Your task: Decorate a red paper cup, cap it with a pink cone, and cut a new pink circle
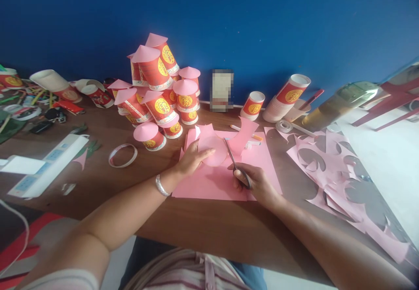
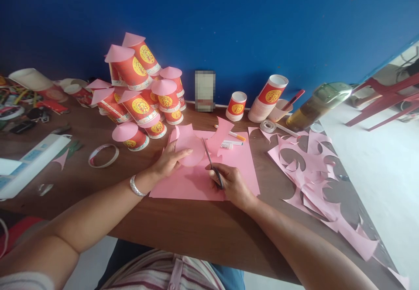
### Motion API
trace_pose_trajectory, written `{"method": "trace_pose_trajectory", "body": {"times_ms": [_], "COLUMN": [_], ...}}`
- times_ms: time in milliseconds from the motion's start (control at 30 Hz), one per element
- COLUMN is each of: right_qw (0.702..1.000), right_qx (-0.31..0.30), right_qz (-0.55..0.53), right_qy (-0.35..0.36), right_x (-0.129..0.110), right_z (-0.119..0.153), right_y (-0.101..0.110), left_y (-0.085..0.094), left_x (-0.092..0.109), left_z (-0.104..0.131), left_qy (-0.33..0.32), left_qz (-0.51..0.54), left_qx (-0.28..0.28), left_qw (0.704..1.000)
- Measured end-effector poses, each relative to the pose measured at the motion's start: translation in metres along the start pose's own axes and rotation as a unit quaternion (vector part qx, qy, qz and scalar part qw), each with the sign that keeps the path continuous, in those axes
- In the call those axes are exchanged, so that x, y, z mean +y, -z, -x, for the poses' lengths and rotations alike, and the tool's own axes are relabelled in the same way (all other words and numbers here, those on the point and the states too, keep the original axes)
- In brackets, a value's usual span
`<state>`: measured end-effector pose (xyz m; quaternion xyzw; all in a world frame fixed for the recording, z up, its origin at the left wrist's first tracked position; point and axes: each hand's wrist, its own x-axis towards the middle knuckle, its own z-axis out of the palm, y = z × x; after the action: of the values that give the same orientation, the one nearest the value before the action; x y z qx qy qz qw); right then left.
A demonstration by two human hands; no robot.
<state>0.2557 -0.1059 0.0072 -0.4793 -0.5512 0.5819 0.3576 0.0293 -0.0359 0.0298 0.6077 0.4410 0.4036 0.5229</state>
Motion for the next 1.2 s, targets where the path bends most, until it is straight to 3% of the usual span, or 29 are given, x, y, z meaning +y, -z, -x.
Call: {"method": "trace_pose_trajectory", "body": {"times_ms": [433, 767, 1200], "right_qw": [1.000, 1.000, 1.000], "right_qx": [0.000, -0.004, -0.005], "right_qz": [-0.010, -0.018, -0.020], "right_qy": [-0.014, -0.021, -0.024], "right_x": [0.004, 0.000, -0.003], "right_z": [0.000, 0.001, 0.002], "right_y": [0.000, -0.001, -0.002], "left_y": [0.003, -0.005, -0.003], "left_x": [-0.008, -0.022, -0.016], "left_z": [-0.003, -0.007, -0.006], "left_qy": [-0.026, 0.001, -0.012], "left_qz": [-0.006, 0.113, 0.098], "left_qx": [0.006, 0.036, 0.012], "left_qw": [1.000, 0.993, 0.995]}}
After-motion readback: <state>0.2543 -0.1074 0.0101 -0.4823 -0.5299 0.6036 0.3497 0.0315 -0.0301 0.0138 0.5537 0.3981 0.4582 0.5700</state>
